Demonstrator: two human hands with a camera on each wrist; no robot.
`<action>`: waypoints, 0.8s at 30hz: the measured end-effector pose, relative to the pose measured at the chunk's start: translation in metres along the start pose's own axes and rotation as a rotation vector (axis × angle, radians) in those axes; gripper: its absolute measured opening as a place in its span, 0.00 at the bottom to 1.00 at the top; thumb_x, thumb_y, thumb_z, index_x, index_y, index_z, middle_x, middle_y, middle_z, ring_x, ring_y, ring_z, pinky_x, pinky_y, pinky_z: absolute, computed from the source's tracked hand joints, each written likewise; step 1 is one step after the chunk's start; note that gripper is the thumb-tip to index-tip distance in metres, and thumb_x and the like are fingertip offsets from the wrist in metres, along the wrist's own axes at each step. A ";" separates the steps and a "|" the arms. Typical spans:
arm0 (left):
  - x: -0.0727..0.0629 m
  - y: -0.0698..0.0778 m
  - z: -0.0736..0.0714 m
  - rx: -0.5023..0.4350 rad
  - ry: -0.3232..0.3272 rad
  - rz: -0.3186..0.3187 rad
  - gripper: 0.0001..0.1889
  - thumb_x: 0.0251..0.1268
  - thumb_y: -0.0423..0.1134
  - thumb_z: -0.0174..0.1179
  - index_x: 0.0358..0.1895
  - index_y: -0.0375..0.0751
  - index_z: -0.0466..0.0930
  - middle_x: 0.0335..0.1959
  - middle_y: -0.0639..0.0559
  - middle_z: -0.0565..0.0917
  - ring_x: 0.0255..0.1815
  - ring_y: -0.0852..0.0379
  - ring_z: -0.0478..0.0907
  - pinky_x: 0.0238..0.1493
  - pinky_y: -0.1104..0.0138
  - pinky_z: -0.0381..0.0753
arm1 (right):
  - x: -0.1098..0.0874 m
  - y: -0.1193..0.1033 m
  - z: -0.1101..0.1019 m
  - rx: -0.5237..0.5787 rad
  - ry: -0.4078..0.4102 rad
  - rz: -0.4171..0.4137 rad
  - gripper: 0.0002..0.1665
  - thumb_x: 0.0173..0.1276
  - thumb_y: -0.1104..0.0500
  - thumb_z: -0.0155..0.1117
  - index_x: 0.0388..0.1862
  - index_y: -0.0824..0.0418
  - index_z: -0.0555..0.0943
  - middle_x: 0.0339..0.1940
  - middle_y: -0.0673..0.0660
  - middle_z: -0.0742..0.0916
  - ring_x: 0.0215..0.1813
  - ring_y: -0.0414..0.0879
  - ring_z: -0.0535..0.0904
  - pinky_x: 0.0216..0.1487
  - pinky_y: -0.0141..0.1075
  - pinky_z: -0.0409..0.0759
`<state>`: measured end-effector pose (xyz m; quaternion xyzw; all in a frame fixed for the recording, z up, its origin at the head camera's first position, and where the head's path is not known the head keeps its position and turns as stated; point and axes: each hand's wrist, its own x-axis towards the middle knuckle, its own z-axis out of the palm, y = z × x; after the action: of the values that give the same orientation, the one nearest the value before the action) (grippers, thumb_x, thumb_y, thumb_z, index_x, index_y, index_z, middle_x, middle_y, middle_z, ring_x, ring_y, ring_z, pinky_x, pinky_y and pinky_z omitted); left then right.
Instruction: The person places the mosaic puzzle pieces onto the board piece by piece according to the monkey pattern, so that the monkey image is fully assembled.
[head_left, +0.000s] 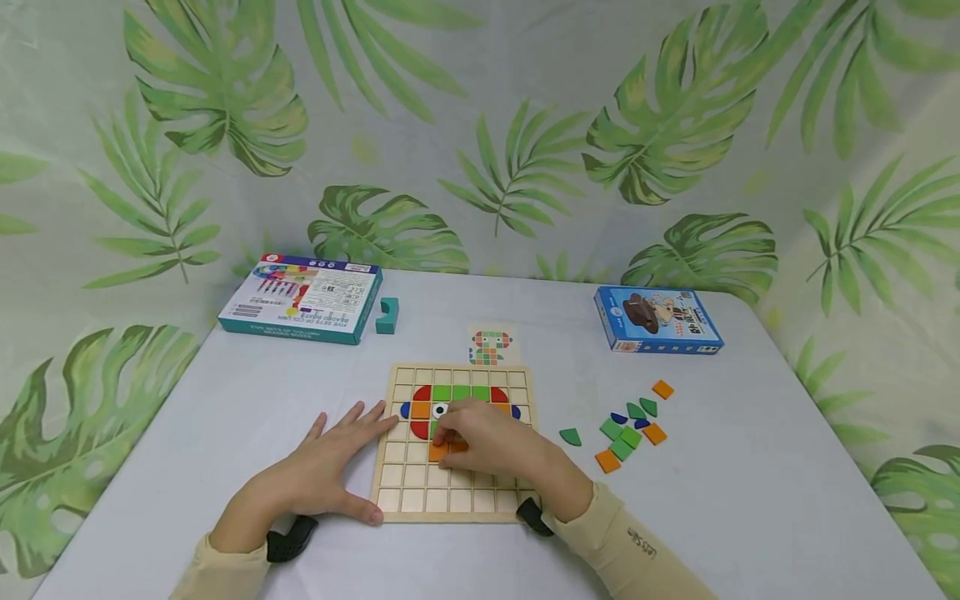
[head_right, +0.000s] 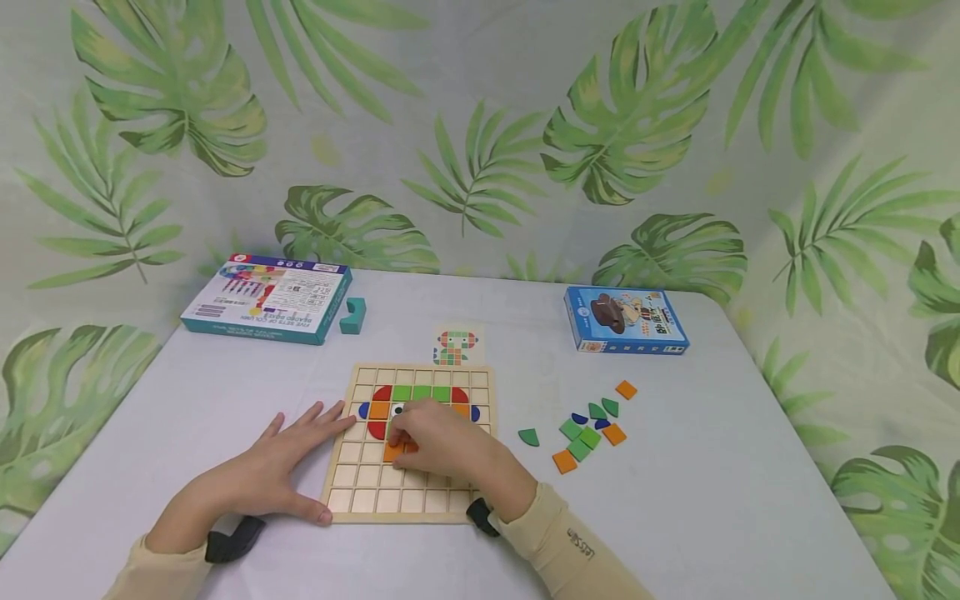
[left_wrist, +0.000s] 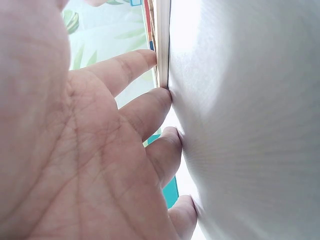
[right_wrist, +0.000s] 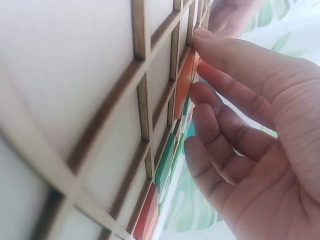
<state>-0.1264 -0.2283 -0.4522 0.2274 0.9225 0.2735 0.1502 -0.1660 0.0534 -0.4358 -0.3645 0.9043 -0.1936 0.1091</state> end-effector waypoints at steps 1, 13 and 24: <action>0.000 0.000 0.000 0.000 0.000 -0.001 0.64 0.40 0.67 0.84 0.85 0.54 0.63 0.89 0.44 0.57 0.90 0.30 0.46 0.80 0.21 0.35 | 0.000 0.000 0.000 -0.002 0.001 -0.003 0.09 0.69 0.53 0.80 0.43 0.54 0.91 0.43 0.46 0.88 0.44 0.37 0.76 0.48 0.25 0.81; 0.000 0.001 0.000 0.003 -0.003 -0.013 0.65 0.38 0.67 0.85 0.85 0.54 0.63 0.89 0.44 0.57 0.90 0.31 0.46 0.80 0.22 0.35 | -0.021 0.006 -0.015 0.023 0.008 0.055 0.10 0.71 0.53 0.78 0.47 0.54 0.90 0.47 0.48 0.88 0.48 0.43 0.81 0.53 0.32 0.85; 0.000 0.000 0.000 -0.002 -0.002 -0.009 0.65 0.38 0.66 0.85 0.85 0.55 0.63 0.89 0.45 0.57 0.90 0.31 0.46 0.80 0.22 0.34 | -0.091 0.063 -0.050 0.014 0.078 0.242 0.15 0.70 0.57 0.78 0.54 0.55 0.89 0.48 0.49 0.88 0.52 0.46 0.83 0.59 0.44 0.87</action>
<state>-0.1264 -0.2277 -0.4524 0.2235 0.9230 0.2737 0.1525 -0.1569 0.1722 -0.4127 -0.2443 0.9438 -0.1996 0.0988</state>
